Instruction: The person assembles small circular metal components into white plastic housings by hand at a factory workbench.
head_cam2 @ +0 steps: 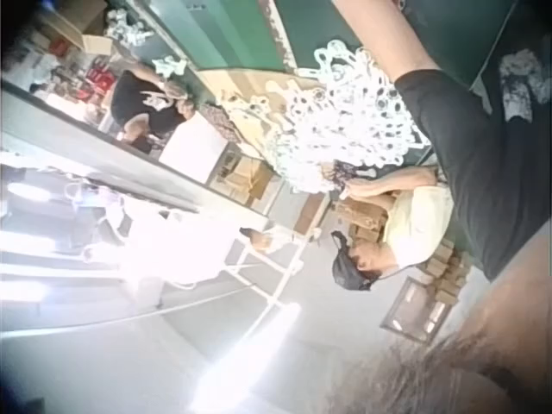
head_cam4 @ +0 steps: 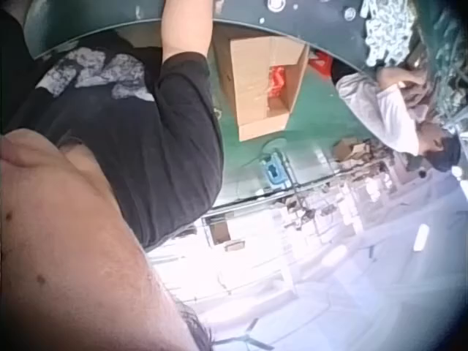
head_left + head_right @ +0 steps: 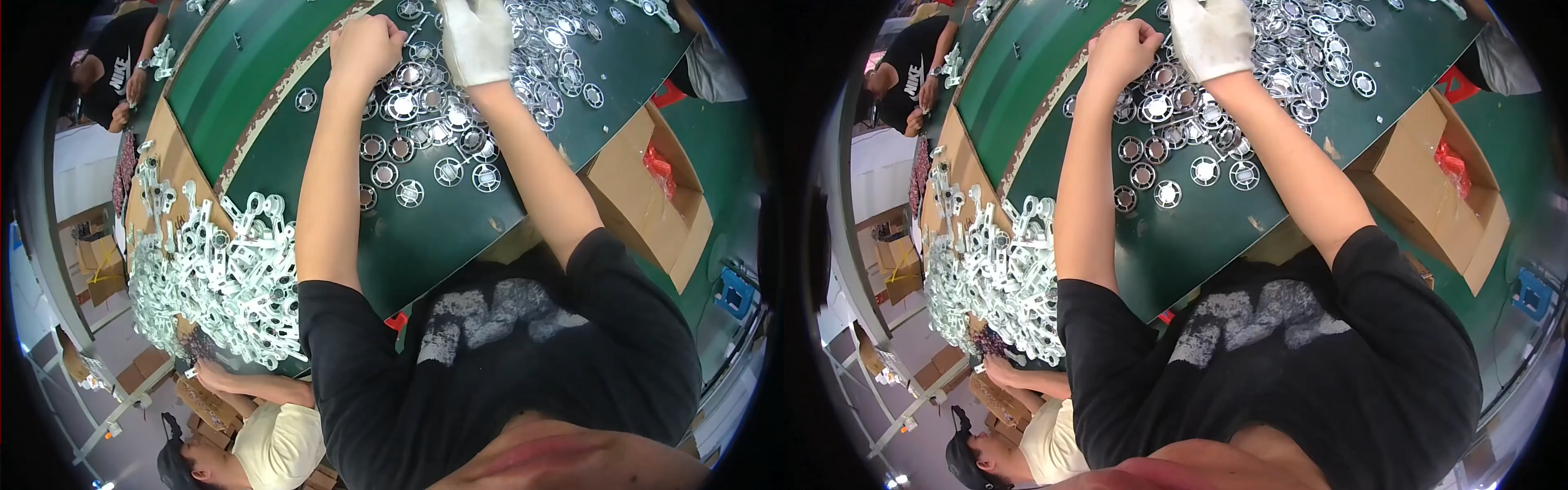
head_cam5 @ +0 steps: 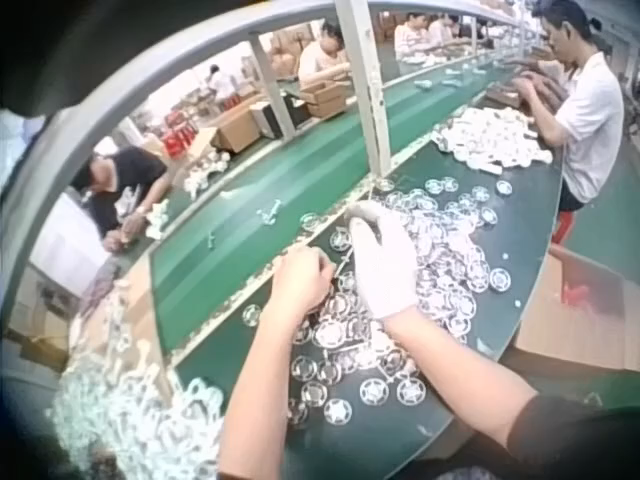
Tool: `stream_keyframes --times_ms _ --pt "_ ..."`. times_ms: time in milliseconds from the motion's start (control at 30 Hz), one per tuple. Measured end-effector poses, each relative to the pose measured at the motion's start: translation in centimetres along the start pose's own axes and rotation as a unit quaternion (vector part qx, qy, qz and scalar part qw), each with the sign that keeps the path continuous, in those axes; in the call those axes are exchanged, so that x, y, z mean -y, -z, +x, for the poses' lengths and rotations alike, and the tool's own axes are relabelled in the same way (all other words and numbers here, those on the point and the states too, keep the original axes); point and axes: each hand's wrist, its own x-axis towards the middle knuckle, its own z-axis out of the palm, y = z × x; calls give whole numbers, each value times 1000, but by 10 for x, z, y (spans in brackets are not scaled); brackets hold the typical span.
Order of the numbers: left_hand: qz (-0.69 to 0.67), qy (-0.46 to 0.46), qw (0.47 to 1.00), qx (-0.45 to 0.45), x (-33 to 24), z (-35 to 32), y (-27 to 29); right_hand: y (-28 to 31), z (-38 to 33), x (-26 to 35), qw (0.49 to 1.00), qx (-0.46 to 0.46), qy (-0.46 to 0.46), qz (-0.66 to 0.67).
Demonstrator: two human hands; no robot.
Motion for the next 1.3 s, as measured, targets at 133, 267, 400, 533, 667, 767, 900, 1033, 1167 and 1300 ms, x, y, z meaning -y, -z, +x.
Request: stream_keyframes --times_ms 133,267,400,533,667,767,900,1033,1167,1300 --pt "-49 2 999 21 -15 -7 1 8 10 4 999 -16 -4 -27" --pt "-24 -1 999 28 -14 -1 -8 11 13 4 999 -24 3 -38" --pt "41 -29 999 -6 -16 -1 -14 12 20 -4 996 -41 18 -76" --pt "47 -21 998 -28 -24 -4 -5 16 27 -14 995 -31 26 -90" --pt "60 -25 997 44 -45 -6 22 15 27 -14 997 -26 11 -77" --pt "-43 -3 999 -31 -46 -6 32 17 34 -23 993 -58 55 -82" --pt "-143 -82 978 -125 -56 -29 62 26 35 10 987 72 -50 -134" --pt "-236 -137 933 -235 -67 -52 69 38 48 18 940 271 33 -207" --pt "-669 103 712 -186 -77 -74 36 19 8 42 991 73 -25 -106" --pt "-731 85 669 -105 -86 -103 40 24 -10 44 983 156 12 -95"
